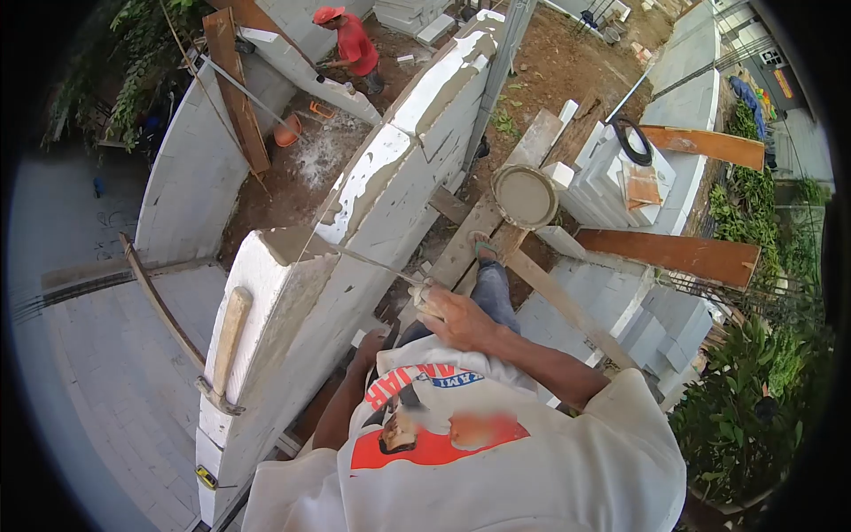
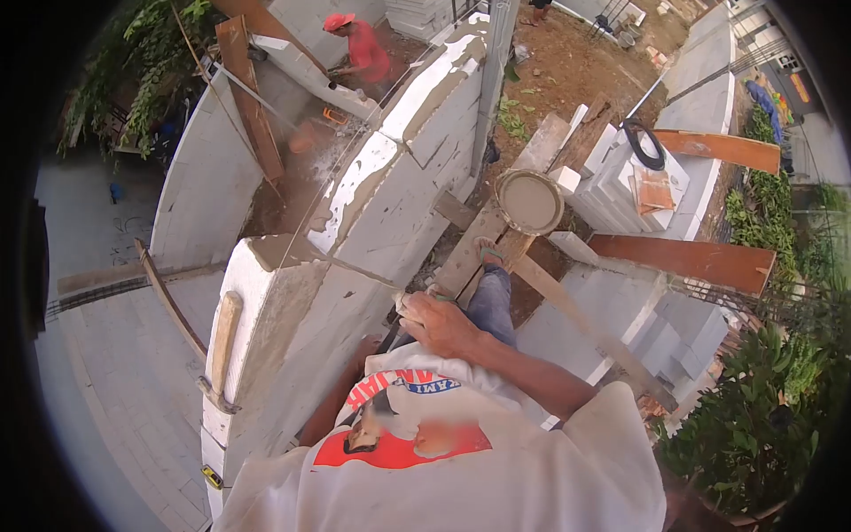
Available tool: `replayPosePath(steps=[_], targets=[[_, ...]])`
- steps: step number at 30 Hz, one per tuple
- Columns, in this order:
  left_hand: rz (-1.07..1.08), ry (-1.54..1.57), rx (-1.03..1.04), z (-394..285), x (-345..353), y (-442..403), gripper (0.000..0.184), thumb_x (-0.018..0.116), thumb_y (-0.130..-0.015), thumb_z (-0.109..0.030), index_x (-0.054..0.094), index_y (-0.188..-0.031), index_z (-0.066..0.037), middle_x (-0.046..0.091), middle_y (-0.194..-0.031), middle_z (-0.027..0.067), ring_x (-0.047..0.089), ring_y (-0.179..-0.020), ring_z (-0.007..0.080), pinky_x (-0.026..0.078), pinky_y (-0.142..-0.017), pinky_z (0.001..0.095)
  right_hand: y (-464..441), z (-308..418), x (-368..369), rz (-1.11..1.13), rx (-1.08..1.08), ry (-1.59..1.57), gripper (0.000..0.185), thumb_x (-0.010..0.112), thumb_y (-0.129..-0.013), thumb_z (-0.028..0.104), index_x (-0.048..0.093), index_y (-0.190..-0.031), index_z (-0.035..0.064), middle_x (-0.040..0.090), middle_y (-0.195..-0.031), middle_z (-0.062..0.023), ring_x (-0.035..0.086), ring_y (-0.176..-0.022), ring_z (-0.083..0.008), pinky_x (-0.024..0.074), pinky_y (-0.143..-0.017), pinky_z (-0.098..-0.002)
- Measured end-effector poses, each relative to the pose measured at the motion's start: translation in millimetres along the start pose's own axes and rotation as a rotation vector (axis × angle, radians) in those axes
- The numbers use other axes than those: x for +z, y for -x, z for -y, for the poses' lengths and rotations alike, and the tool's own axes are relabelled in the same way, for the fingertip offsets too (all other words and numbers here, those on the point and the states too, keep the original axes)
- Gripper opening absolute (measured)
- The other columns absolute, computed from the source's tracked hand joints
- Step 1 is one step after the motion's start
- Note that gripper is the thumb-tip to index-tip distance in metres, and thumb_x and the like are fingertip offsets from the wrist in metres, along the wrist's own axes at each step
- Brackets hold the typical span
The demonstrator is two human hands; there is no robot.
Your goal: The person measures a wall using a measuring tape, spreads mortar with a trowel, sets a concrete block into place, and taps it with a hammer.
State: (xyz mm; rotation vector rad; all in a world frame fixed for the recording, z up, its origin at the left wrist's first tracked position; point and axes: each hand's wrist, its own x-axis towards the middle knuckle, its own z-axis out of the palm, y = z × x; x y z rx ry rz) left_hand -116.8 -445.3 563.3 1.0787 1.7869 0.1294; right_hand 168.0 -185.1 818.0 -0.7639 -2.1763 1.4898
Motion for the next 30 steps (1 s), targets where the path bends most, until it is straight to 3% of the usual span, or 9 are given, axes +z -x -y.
replayPosePath(steps=[6,9,10,12,16,18,21,24,30], targets=[[0.103,-0.086,-0.108,-39.9,-16.3,8.5,0.029,0.060,-0.100,-0.021,0.070,-0.111,0.003,0.071,-0.120,0.0321,0.066,-0.119,0.0511,0.055,-0.099,0.0513,18.9,-108.1,-82.2,-0.136,0.725,-0.085,0.044,0.069,-0.101,0.031,0.060,-0.119,-0.0082,0.071,-0.111,-0.0293,0.070,-0.103,-0.0500,0.0565,-0.091,-0.0546],[0.292,-0.138,-0.212,-86.2,-26.4,14.2,0.037,0.057,-0.104,-0.022,0.071,-0.131,0.000,0.072,-0.131,0.0271,0.068,-0.125,0.0440,0.054,-0.106,0.0442,45.7,-245.7,-81.0,-0.286,1.017,-0.044,0.049,0.070,-0.101,0.036,0.061,-0.116,-0.0105,0.072,-0.096,-0.0310,0.073,-0.096,-0.0478,0.0576,-0.086,-0.0534],[0.144,-0.041,-0.170,-82.6,-13.2,23.2,0.034,0.056,-0.106,-0.023,0.072,-0.127,-0.001,0.073,-0.125,0.0268,0.070,-0.120,0.0420,0.054,-0.103,0.0441,57.1,-293.2,-78.0,-0.342,1.073,-0.043,0.049,0.070,-0.101,0.035,0.062,-0.116,-0.0111,0.072,-0.094,-0.0316,0.074,-0.096,-0.0476,0.0575,-0.086,-0.0532],[0.165,0.173,-0.307,-120.3,-9.9,22.7,0.030,0.056,-0.106,-0.023,0.073,-0.120,-0.002,0.074,-0.115,0.0245,0.073,-0.108,0.0378,0.055,-0.096,0.0438,73.4,-362.3,-88.0,-0.422,1.189,0.049,0.049,0.070,-0.099,0.039,0.069,-0.127,-0.0009,0.073,-0.122,-0.0312,0.069,-0.115,-0.0521,0.0562,-0.093,-0.0556],[0.361,0.369,-0.433,-116.9,25.5,-3.4,0.034,0.060,-0.103,-0.019,0.070,-0.127,0.004,0.076,-0.122,0.0173,0.072,-0.111,0.0216,0.055,-0.096,0.0338,83.8,-458.0,-116.6,-0.543,1.197,-0.106,0.044,0.071,-0.098,0.036,0.074,-0.123,0.0000,0.074,-0.122,-0.0298,0.069,-0.117,-0.0501,0.0553,-0.095,-0.0541],[0.370,0.494,-0.431,-160.7,29.0,-20.0,0.042,0.060,-0.106,-0.020,0.065,-0.138,0.007,0.074,-0.130,0.0203,0.071,-0.120,0.0241,0.054,-0.105,0.0344,89.1,-515.6,-116.7,-0.572,1.277,-0.123,0.033,0.077,-0.096,0.027,0.075,-0.115,0.0004,0.077,-0.103,-0.0210,0.072,-0.093,-0.0392,0.0531,-0.084,-0.0493],[0.414,0.229,-0.466,-86.4,63.7,-20.1,0.046,0.060,-0.108,-0.021,0.060,-0.144,0.009,0.071,-0.137,0.0226,0.069,-0.128,0.0274,0.051,-0.112,0.0356,93.4,-588.9,-114.5,-0.740,1.188,0.025,0.029,0.078,-0.095,0.026,0.077,-0.110,0.0004,0.076,-0.108,-0.0217,0.070,-0.100,-0.0405,0.0528,-0.089,-0.0488],[0.427,0.126,-0.621,-137.8,54.2,-35.8,0.046,0.059,-0.109,-0.021,0.060,-0.145,0.008,0.069,-0.141,0.0237,0.067,-0.133,0.0291,0.050,-0.114,0.0364,89.1,-640.8,-126.3,-0.835,1.093,0.194,0.030,0.078,-0.090,0.021,0.081,-0.114,0.0035,0.075,-0.109,-0.0232,0.069,-0.109,-0.0435,0.0540,-0.096,-0.0509],[0.329,0.375,-0.645,-88.9,72.2,-14.2,0.043,0.059,-0.109,-0.018,0.061,-0.142,0.009,0.071,-0.136,0.0207,0.068,-0.128,0.0280,0.050,-0.111,0.0370,106.7,-758.9,-162.3,-0.714,1.045,0.434,0.035,0.078,-0.093,0.028,0.078,-0.121,0.0075,0.071,-0.123,-0.0176,0.066,-0.114,-0.0389,0.0482,-0.107,-0.0525]])
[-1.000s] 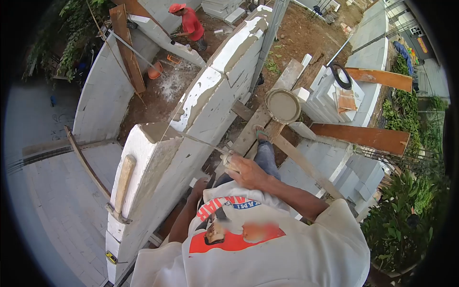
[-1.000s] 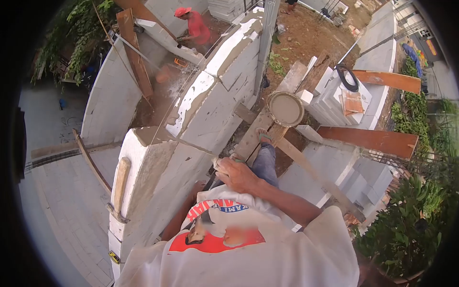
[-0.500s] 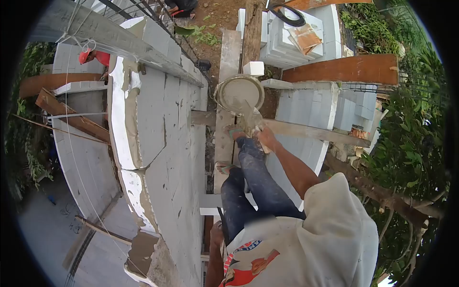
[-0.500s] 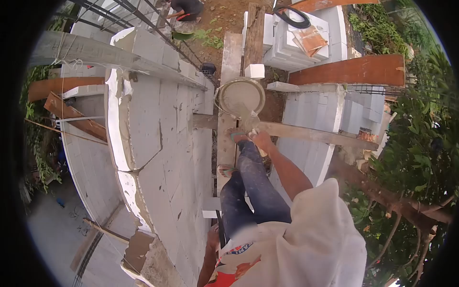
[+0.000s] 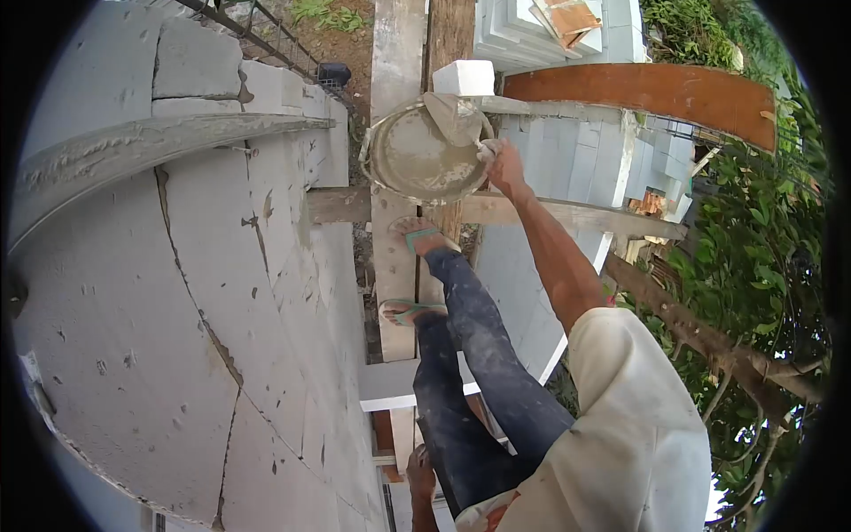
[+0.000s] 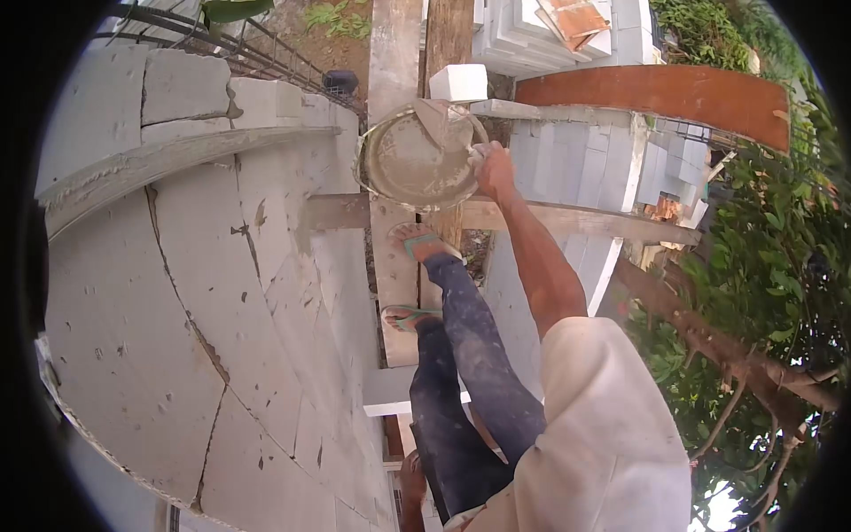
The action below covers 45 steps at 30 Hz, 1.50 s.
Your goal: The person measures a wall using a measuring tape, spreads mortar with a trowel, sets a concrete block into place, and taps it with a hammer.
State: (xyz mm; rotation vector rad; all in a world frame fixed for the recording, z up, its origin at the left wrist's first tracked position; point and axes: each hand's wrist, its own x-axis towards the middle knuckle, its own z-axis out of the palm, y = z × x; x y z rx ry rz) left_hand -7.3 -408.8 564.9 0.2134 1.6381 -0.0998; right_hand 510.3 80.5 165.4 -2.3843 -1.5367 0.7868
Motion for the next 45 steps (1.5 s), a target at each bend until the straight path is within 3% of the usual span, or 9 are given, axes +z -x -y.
replayPosePath(steps=[3,6,8,11,17,23,26,41,45], targets=[[0.061,0.098,0.002,51.1,-6.1,-15.9,0.041,0.057,-0.109,-0.017,0.061,-0.141,0.009,0.072,-0.133,0.0187,0.069,-0.124,0.0265,0.051,-0.109,0.0361,-36.6,-53.0,27.8,0.116,-0.088,-0.279,0.036,0.075,-0.096,0.026,0.075,-0.127,0.0089,0.071,-0.123,-0.0161,0.063,-0.118,-0.0390,0.0445,-0.111,-0.0512],[0.118,0.193,-0.006,19.7,4.7,-11.8,0.040,0.054,-0.110,-0.015,0.061,-0.140,0.010,0.071,-0.132,0.0181,0.069,-0.122,0.0249,0.052,-0.108,0.0350,-38.5,-19.4,5.9,0.132,-0.137,-0.548,0.033,0.072,-0.097,0.020,0.073,-0.129,0.0101,0.068,-0.123,-0.0131,0.060,-0.122,-0.0397,0.0432,-0.112,-0.0532],[0.062,0.244,-0.043,-15.0,15.6,-3.1,0.039,0.053,-0.109,-0.013,0.062,-0.139,0.010,0.072,-0.132,0.0180,0.069,-0.121,0.0242,0.052,-0.107,0.0347,-31.3,34.4,-43.0,0.196,-0.502,0.133,0.029,0.070,-0.094,0.014,0.073,-0.124,0.0114,0.063,-0.126,-0.0099,0.058,-0.125,-0.0370,0.0413,-0.113,-0.0555],[-0.024,0.265,-0.076,-45.4,22.2,3.6,0.037,0.050,-0.109,-0.010,0.063,-0.139,0.009,0.072,-0.131,0.0173,0.069,-0.121,0.0233,0.052,-0.107,0.0341,-43.4,87.0,-66.7,0.364,-0.536,0.431,0.023,0.069,-0.093,0.012,0.075,-0.114,0.0127,0.059,-0.130,-0.0061,0.059,-0.126,-0.0324,0.0403,-0.116,-0.0582],[-0.040,0.152,-0.048,-25.9,23.0,-3.8,0.036,0.050,-0.110,-0.009,0.066,-0.137,0.007,0.073,-0.132,0.0163,0.068,-0.122,0.0234,0.052,-0.107,0.0347,-94.4,135.1,-39.5,0.395,-1.020,0.531,0.019,0.059,-0.100,0.016,0.078,-0.103,0.0141,0.064,-0.128,-0.0012,0.059,-0.130,-0.0271,0.0426,-0.119,-0.0565],[-0.064,0.086,-0.101,-37.0,26.0,-3.1,0.036,0.052,-0.108,-0.009,0.066,-0.138,0.006,0.073,-0.133,0.0168,0.068,-0.124,0.0251,0.051,-0.108,0.0363,-105.5,192.8,-11.9,0.475,-1.077,0.828,0.021,0.059,-0.104,0.024,0.079,-0.105,0.0175,0.067,-0.128,0.0026,0.057,-0.138,-0.0213,0.0418,-0.121,-0.0530],[-0.093,-0.008,-0.078,-60.8,27.3,5.0,0.035,0.053,-0.107,-0.009,0.067,-0.136,0.005,0.074,-0.131,0.0170,0.068,-0.123,0.0266,0.051,-0.107,0.0364,-108.5,194.0,-4.8,0.279,-1.184,0.844,0.021,0.058,-0.105,0.026,0.078,-0.106,0.0204,0.067,-0.126,0.0045,0.058,-0.134,-0.0201,0.0411,-0.122,-0.0527],[-0.046,0.124,-0.089,-23.8,28.0,-12.5,0.038,0.054,-0.107,-0.017,0.070,-0.135,0.003,0.075,-0.130,0.0192,0.070,-0.121,0.0280,0.052,-0.106,0.0383,-109.5,191.2,-11.2,0.065,-1.205,0.726,0.023,0.058,-0.104,0.022,0.072,-0.120,0.0149,0.064,-0.123,-0.0015,0.060,-0.125,-0.0210,0.0411,-0.120,-0.0503],[-0.031,0.083,-0.012,-51.8,24.5,4.3,0.038,0.055,-0.107,-0.019,0.070,-0.134,0.003,0.075,-0.129,0.0186,0.070,-0.120,0.0272,0.051,-0.106,0.0373,-42.9,200.2,-38.4,0.098,-0.935,0.463,0.026,0.057,-0.102,0.017,0.070,-0.124,0.0118,0.062,-0.131,-0.0092,0.059,-0.129,-0.0293,0.0408,-0.119,-0.0549]])
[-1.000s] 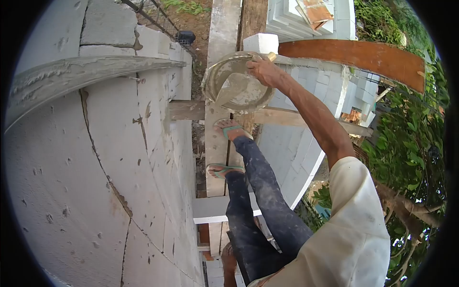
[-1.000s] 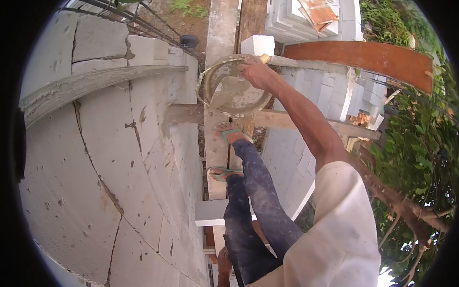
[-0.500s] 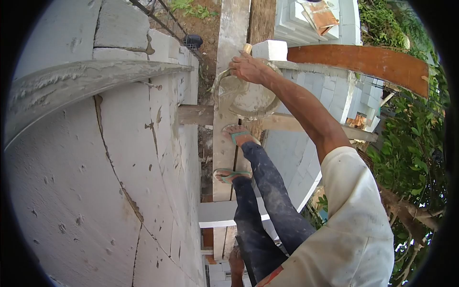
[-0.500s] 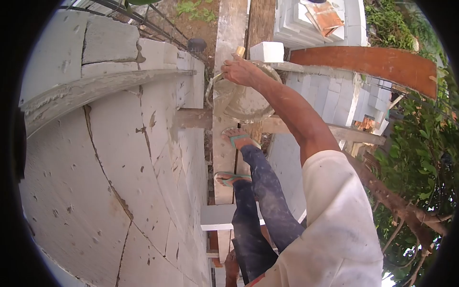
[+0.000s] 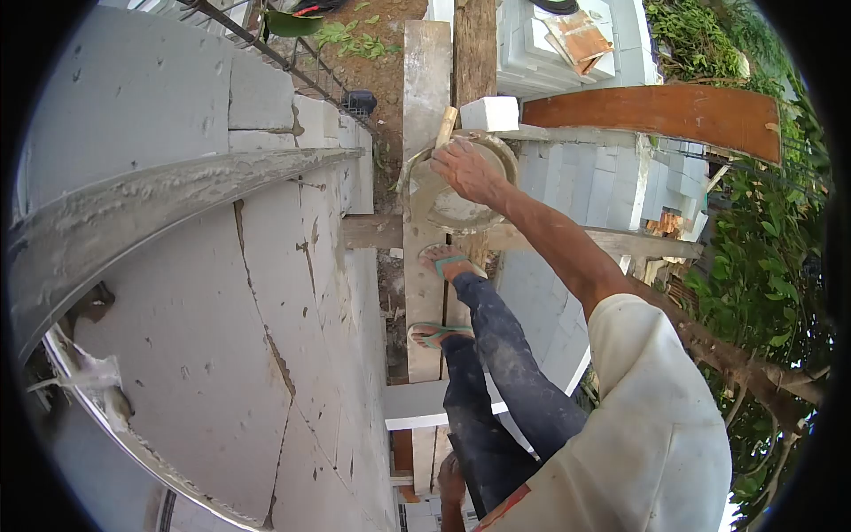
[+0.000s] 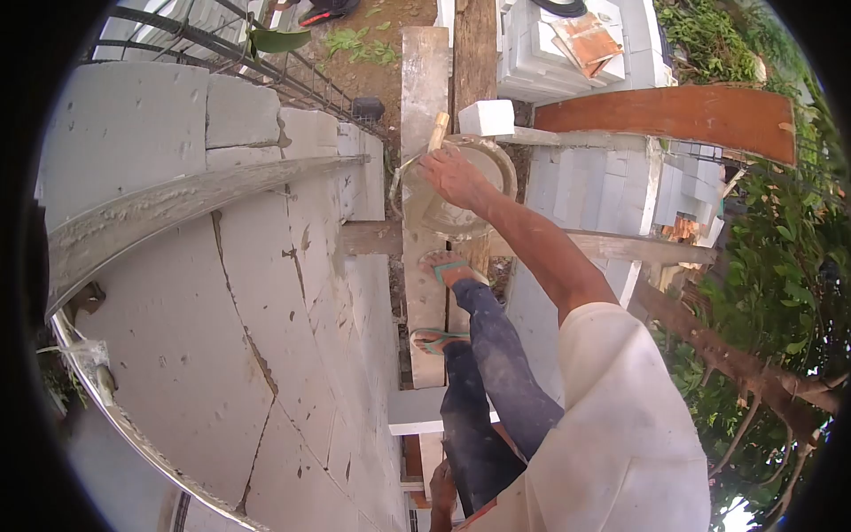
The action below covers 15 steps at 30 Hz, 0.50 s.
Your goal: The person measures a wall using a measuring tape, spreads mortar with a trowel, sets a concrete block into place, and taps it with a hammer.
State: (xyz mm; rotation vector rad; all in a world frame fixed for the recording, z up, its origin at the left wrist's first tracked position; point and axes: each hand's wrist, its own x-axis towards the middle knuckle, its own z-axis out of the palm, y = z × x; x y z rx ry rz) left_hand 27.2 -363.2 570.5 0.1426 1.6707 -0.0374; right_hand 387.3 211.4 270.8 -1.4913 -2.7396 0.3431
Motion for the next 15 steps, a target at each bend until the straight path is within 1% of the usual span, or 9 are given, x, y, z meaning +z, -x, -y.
replayPosePath(steps=[3,5,6,7,9,11,12,14,15], targets=[[0.076,-0.077,0.071,-32.7,-6.1,20.9,0.041,0.057,-0.106,-0.021,0.067,-0.138,0.004,0.074,-0.133,0.0193,0.070,-0.121,0.0273,0.051,-0.107,0.0363,63.3,64.5,-29.3,0.225,0.242,-0.322,0.038,0.063,-0.095,0.014,0.065,-0.130,0.0007,0.063,-0.131,-0.0213,0.061,-0.125,-0.0423,0.0483,-0.110,-0.0559],[0.110,0.011,0.040,-38.0,-4.2,26.6,0.045,0.059,-0.106,-0.022,0.063,-0.142,0.005,0.072,-0.136,0.0190,0.069,-0.121,0.0272,0.051,-0.108,0.0365,115.9,119.9,-63.9,0.429,0.539,-0.698,0.055,0.074,-0.089,0.027,0.063,-0.136,-0.0002,0.062,-0.139,-0.0275,0.064,-0.124,-0.0464,0.0571,-0.098,-0.0534],[0.122,0.011,0.077,-36.4,-5.8,29.8,0.049,0.062,-0.106,-0.025,0.061,-0.145,0.005,0.071,-0.136,0.0172,0.069,-0.121,0.0258,0.051,-0.107,0.0371,152.8,140.5,-26.3,0.669,0.407,-0.621,0.063,0.077,-0.090,0.036,0.061,-0.140,0.0006,0.061,-0.143,-0.0282,0.062,-0.132,-0.0437,0.0545,-0.105,-0.0527],[0.093,0.043,0.117,-42.9,-7.7,41.2,0.049,0.062,-0.106,-0.025,0.061,-0.145,0.005,0.071,-0.136,0.0172,0.069,-0.121,0.0258,0.051,-0.107,0.0371,168.5,170.4,-90.7,0.643,0.423,-0.799,0.073,0.075,-0.093,0.048,0.057,-0.145,-0.0001,0.058,-0.147,-0.0297,0.058,-0.138,-0.0457,0.0503,-0.111,-0.0538],[0.004,-0.238,0.279,-62.1,-6.1,69.1,0.052,0.057,-0.108,-0.030,0.061,-0.145,0.006,0.072,-0.136,0.0212,0.070,-0.125,0.0316,0.053,-0.108,0.0390,204.9,229.1,-109.4,1.047,0.524,-0.741,0.098,0.060,-0.097,0.070,0.043,-0.159,-0.0041,0.048,-0.159,-0.0339,0.048,-0.146,-0.0536,0.0420,-0.120,-0.0570],[0.006,-0.098,0.184,-81.5,-7.4,104.0,0.059,0.062,-0.106,-0.037,0.060,-0.146,0.006,0.065,-0.147,0.0253,0.062,-0.138,0.0392,0.048,-0.116,0.0431,233.0,287.2,-153.9,0.901,0.401,-0.399,0.102,0.058,-0.097,0.075,0.049,-0.155,-0.0087,0.053,-0.153,-0.0359,0.052,-0.145,-0.0509,0.0427,-0.120,-0.0542],[-0.009,-0.206,0.403,10.3,-3.7,39.4,0.064,0.064,-0.105,-0.040,0.058,-0.147,0.008,0.062,-0.150,0.0272,0.059,-0.141,0.0396,0.048,-0.117,0.0431,218.8,287.1,-167.2,0.901,0.307,-0.350,0.102,0.058,-0.097,0.075,0.049,-0.155,-0.0087,0.053,-0.153,-0.0359,0.052,-0.145,-0.0509,0.0427,-0.120,-0.0542],[-0.151,-0.020,0.312,14.1,11.7,60.2,0.067,0.065,-0.105,-0.040,0.056,-0.146,0.013,0.063,-0.146,0.0303,0.064,-0.134,0.0375,0.050,-0.111,0.0438,193.0,288.3,-177.5,1.231,0.084,-0.451,0.088,0.066,-0.094,0.071,0.067,-0.140,-0.0044,0.065,-0.142,-0.0311,0.063,-0.134,-0.0444,0.0491,-0.114,-0.0505],[-0.067,0.083,0.191,31.1,15.7,53.5,0.079,0.067,-0.103,-0.047,0.048,-0.156,0.010,0.054,-0.159,0.0302,0.051,-0.150,0.0401,0.040,-0.124,0.0445,185.6,289.5,-193.8,1.256,-0.025,-0.351,0.088,0.066,-0.094,0.071,0.067,-0.140,-0.0044,0.065,-0.142,-0.0311,0.063,-0.134,-0.0444,0.0491,-0.114,-0.0505]])
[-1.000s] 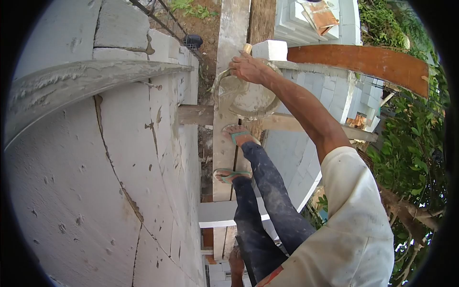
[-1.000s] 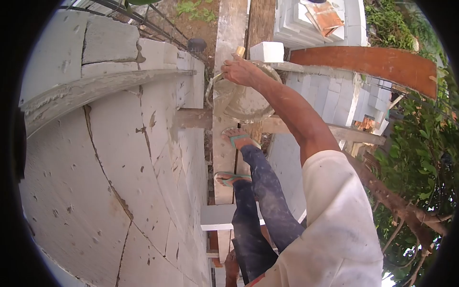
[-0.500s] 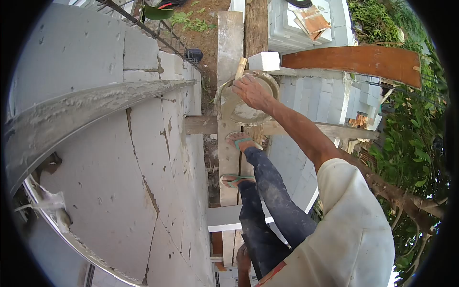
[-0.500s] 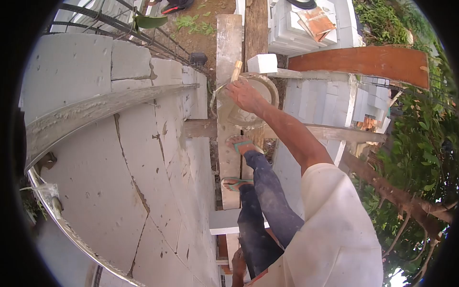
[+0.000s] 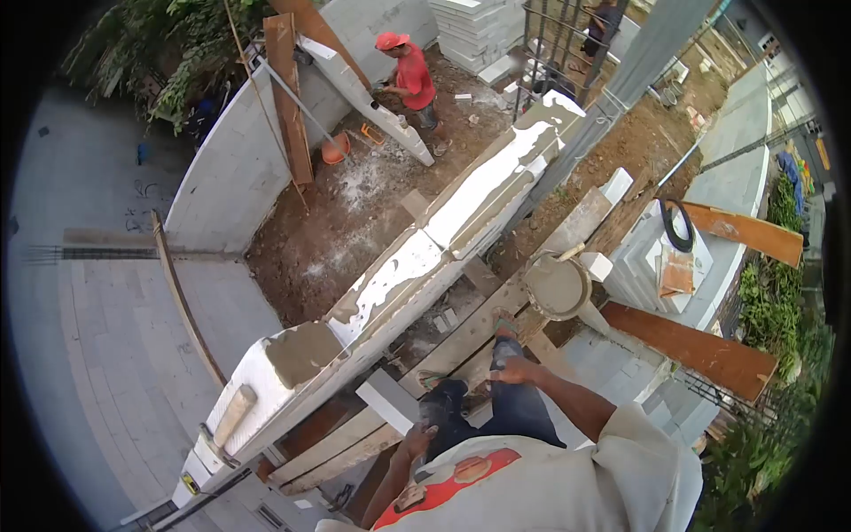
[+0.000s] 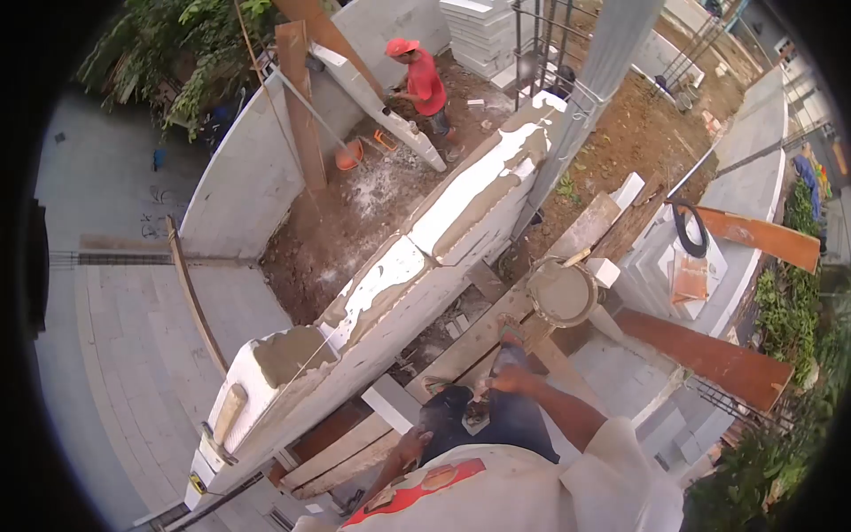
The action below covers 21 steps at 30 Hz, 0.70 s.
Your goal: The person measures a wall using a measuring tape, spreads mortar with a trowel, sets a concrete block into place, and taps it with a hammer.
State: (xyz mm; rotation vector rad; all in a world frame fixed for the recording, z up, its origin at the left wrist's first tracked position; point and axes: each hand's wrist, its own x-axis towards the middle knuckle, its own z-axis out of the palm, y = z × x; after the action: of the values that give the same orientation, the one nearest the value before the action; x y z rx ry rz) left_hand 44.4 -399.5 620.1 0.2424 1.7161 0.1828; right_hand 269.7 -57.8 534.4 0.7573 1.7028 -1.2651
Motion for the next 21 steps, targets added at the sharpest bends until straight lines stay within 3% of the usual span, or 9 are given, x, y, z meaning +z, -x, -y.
replayPosePath(steps=[2,3,4,6,11,13,17,19,21], targets=[[-0.011,0.037,0.066,20.9,8.4,6.7,0.082,0.070,-0.100,-0.050,0.050,-0.156,0.006,0.054,-0.158,0.0303,0.052,-0.149,0.0429,0.041,-0.124,0.0465,15.8,8.5,-38.3,-0.186,-0.458,0.004,0.068,0.071,-0.097,0.052,0.073,-0.122,-0.0119,0.076,-0.114,-0.0319,0.076,-0.107,-0.0450,0.0590,-0.095,-0.0492],[-0.093,0.050,0.028,37.1,15.9,13.2,0.085,0.071,-0.098,-0.053,0.049,-0.159,0.001,0.052,-0.159,0.0314,0.050,-0.150,0.0441,0.039,-0.126,0.0488,12.3,23.0,-50.7,-0.044,-0.504,-0.048,0.061,0.074,-0.095,0.048,0.076,-0.112,-0.0100,0.077,-0.110,-0.0306,0.077,-0.100,-0.0432,0.0600,-0.089,-0.0492],[-0.105,0.022,-0.029,28.8,14.5,32.8,0.089,0.072,-0.096,-0.055,0.044,-0.163,-0.003,0.048,-0.162,0.0315,0.046,-0.152,0.0459,0.037,-0.127,0.0506,7.6,34.4,-63.0,0.103,-0.536,-0.104,0.053,0.078,-0.092,0.044,0.078,-0.103,-0.0082,0.077,-0.107,-0.0294,0.078,-0.093,-0.0415,0.0611,-0.083,-0.0493],[-0.168,0.177,-0.084,55.9,36.1,32.4,0.097,0.074,-0.095,-0.055,0.037,-0.165,0.000,0.043,-0.167,0.0305,0.038,-0.157,0.0480,0.036,-0.128,0.0525,20.6,99.0,-77.1,-0.108,-0.203,0.616,0.050,0.078,-0.091,0.046,0.080,-0.100,-0.0032,0.077,-0.101,-0.0286,0.077,-0.084,-0.0432,0.0608,-0.075,-0.0529],[-0.153,0.610,-0.176,97.1,74.2,22.1,0.109,0.078,-0.089,-0.053,0.025,-0.170,-0.004,0.026,-0.175,0.0286,0.035,-0.159,0.0456,0.036,-0.127,0.0560,-49.8,172.0,-27.2,0.018,-0.357,1.129,0.045,0.073,-0.095,0.044,0.079,-0.099,-0.0006,0.075,-0.099,-0.0299,0.073,-0.101,-0.0474,0.0567,-0.089,-0.0547],[-0.161,0.722,-0.215,99.6,85.5,27.3,0.111,0.078,-0.088,-0.053,0.022,-0.172,-0.005,0.027,-0.174,0.0279,0.037,-0.158,0.0458,0.037,-0.125,0.0575,-127.6,160.3,-10.5,0.363,-0.585,1.404,0.058,0.064,-0.097,0.058,0.080,-0.105,0.0021,0.078,-0.099,-0.0261,0.076,-0.095,-0.0439,0.0576,-0.092,-0.0552],[-0.238,0.951,-0.308,101.5,105.2,15.1,0.122,0.082,-0.082,-0.052,0.016,-0.172,-0.005,0.037,-0.165,0.0305,0.046,-0.149,0.0506,0.043,-0.119,0.0599,-147.2,301.3,100.8,0.352,-0.271,1.344,0.049,0.076,-0.091,0.040,0.071,-0.119,0.0006,0.078,-0.097,-0.0231,0.076,-0.101,-0.0437,0.0581,-0.097,-0.0522],[-0.254,1.015,-0.362,94.7,111.8,6.5,0.126,0.084,-0.079,-0.053,0.015,-0.172,-0.004,0.039,-0.162,0.0318,0.049,-0.146,0.0523,0.045,-0.117,0.0599,-205.6,303.8,147.8,0.274,-0.585,1.447,0.053,0.083,-0.087,0.030,0.067,-0.127,-0.0018,0.077,-0.106,-0.0251,0.075,-0.108,-0.0419,0.0577,-0.099,-0.0512],[-0.337,1.011,-0.477,81.6,113.4,-9.4,0.136,0.092,-0.073,-0.056,0.011,-0.170,-0.004,0.042,-0.158,0.0312,0.052,-0.142,0.0508,0.049,-0.113,0.0609,-249.0,337.1,205.6,0.390,-0.403,1.390,0.071,0.088,-0.083,0.028,0.060,-0.141,-0.0018,0.073,-0.122,-0.0276,0.069,-0.121,-0.0420,0.0546,-0.105,-0.0494]])
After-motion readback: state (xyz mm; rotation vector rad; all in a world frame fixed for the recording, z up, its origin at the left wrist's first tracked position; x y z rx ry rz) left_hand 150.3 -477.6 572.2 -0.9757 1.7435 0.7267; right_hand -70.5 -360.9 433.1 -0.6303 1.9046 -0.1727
